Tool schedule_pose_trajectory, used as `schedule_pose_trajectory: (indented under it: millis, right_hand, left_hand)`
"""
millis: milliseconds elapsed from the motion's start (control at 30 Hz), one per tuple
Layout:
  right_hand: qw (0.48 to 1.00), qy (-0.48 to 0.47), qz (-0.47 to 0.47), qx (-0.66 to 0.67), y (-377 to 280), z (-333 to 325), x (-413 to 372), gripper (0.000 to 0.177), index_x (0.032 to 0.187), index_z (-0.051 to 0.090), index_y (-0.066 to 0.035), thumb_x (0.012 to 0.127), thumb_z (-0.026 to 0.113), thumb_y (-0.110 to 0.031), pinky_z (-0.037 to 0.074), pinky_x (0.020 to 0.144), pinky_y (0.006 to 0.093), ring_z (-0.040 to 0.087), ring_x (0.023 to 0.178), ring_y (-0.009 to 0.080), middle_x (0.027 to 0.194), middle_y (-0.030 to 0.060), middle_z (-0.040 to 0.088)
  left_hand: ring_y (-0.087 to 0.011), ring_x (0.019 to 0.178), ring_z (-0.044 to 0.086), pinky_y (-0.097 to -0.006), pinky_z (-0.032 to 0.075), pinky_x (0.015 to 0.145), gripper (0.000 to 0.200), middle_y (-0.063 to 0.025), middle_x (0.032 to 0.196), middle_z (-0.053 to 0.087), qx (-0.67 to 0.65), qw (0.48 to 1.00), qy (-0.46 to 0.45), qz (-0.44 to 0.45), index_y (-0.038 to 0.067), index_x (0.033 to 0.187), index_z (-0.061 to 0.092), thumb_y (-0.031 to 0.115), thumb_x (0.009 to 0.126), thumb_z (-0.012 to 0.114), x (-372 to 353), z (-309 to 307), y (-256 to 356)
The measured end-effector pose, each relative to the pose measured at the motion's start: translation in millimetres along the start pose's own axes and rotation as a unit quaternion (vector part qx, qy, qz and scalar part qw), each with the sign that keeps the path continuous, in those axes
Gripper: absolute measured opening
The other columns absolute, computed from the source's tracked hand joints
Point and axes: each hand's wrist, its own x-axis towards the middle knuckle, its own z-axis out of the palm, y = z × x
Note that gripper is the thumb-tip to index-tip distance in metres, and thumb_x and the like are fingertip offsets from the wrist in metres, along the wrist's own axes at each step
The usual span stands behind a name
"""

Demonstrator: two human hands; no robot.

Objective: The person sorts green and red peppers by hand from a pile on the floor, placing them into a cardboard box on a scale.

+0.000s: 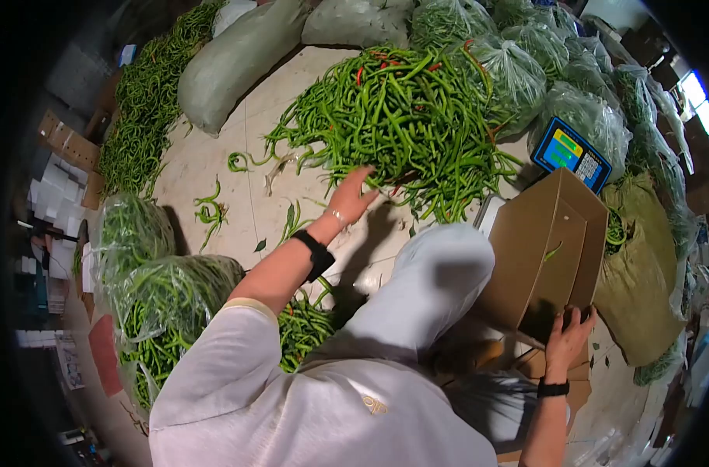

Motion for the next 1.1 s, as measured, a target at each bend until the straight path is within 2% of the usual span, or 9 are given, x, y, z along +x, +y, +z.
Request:
schedule_pose_trajectory:
  millis: [100,233,400,467,633,800,900,967,1100]
  right_hand:
    - [0.999,-0.025,0.026,0.025,-2.5,-1.5,5.7,0.020,0.095,0.053,-0.001,0.076,0.058,-0.005,0.031,0.097,0.0433,0.035,0.118,0.0414,0.129,0.0266,0.032]
    - [0.998,-0.051,0.042,0.024,-10.9,-5.0,14.7,0.020,0.094,0.053,0.000,0.075,0.058,-0.004,0.030,0.098,0.0432,0.032,0.120,0.0408,0.131,0.0258,0.029]
    - [0.992,-0.093,0.081,0.023,-16.2,-7.7,22.9,0.017,0.094,0.053,0.001,0.077,0.056,-0.004,0.031,0.097,0.0431,0.033,0.119,0.0415,0.132,0.0244,0.027]
    - [0.991,-0.102,0.083,0.032,-16.0,-6.3,25.7,0.017,0.094,0.053,0.001,0.078,0.055,-0.006,0.031,0.097,0.0433,0.033,0.119,0.0417,0.132,0.0241,0.027]
    - [0.994,-0.091,0.057,0.026,-11.1,-5.0,24.5,0.018,0.094,0.053,0.001,0.082,0.052,-0.012,0.032,0.096,0.0429,0.034,0.117,0.0414,0.131,0.0233,0.027]
    - [0.992,-0.105,0.069,0.027,-14.6,-5.9,23.5,0.017,0.096,0.053,0.000,0.083,0.051,-0.011,0.030,0.098,0.0431,0.033,0.119,0.0399,0.132,0.0228,0.026]
    - [0.994,-0.090,0.061,0.024,-10.4,-2.4,22.9,0.017,0.096,0.053,0.000,0.082,0.051,-0.010,0.030,0.098,0.0430,0.034,0.118,0.0393,0.132,0.0228,0.026]
    - [0.996,-0.075,0.052,0.023,-10.3,-2.5,22.0,0.016,0.094,0.053,0.000,0.081,0.052,-0.009,0.033,0.095,0.0425,0.036,0.116,0.0395,0.131,0.0228,0.027]
    - [0.994,-0.083,0.060,0.021,-13.5,-5.7,23.8,0.016,0.093,0.054,0.000,0.080,0.053,-0.009,0.033,0.095,0.0426,0.037,0.115,0.0399,0.130,0.0233,0.027]
  left_hand:
    - [-0.0347,0.115,0.042,-0.0383,0.036,0.095,0.052,-0.0183,0.125,0.043,0.042,0.991,0.124,0.040,0.007,0.123,0.042,0.022,0.077,0.059,89.4,-11.3,21.6]
    - [-0.0318,0.110,0.047,-0.0390,0.040,0.090,0.044,-0.0131,0.124,0.046,0.102,0.980,0.151,0.075,0.015,0.119,0.049,0.023,0.077,0.059,192.2,-12.9,19.3]
    - [-0.0355,0.123,0.033,-0.0463,0.035,0.095,0.061,-0.0151,0.136,0.033,0.145,0.984,0.020,-0.102,0.026,0.128,0.042,0.038,0.073,0.064,283.1,11.6,-5.8]
    - [-0.0403,0.126,0.024,-0.0485,0.033,0.097,0.071,-0.0182,0.140,0.022,0.205,0.970,-0.019,-0.131,0.031,0.132,0.035,0.041,0.069,0.067,287.6,29.7,-10.5]
    - [-0.0380,0.122,0.034,-0.0405,0.034,0.098,0.060,-0.0186,0.139,0.023,0.167,0.981,0.019,-0.099,0.025,0.127,0.042,0.029,0.071,0.063,247.2,35.2,-21.7]
    - [-0.0363,0.121,0.036,-0.0392,0.036,0.097,0.056,-0.0168,0.140,0.023,0.151,0.984,-0.005,-0.091,0.024,0.128,0.041,0.036,0.078,0.061,225.5,15.5,-22.5]
    - [-0.0312,0.121,0.038,-0.0491,0.036,0.093,0.047,-0.0099,0.138,0.029,0.239,0.960,0.082,-0.121,0.021,0.122,0.048,0.033,0.078,0.060,219.0,21.0,8.7]
    - [-0.0256,0.110,0.044,-0.0490,0.033,0.089,0.034,-0.0064,0.120,0.045,0.337,0.924,0.180,0.020,0.018,0.107,0.055,0.028,0.075,0.060,208.3,31.9,33.7]
    - [-0.0222,0.096,0.048,-0.0392,0.036,0.085,0.022,-0.0047,0.095,0.054,0.450,0.872,-0.045,0.190,0.014,0.095,0.055,0.013,0.073,0.054,219.7,73.9,28.1]
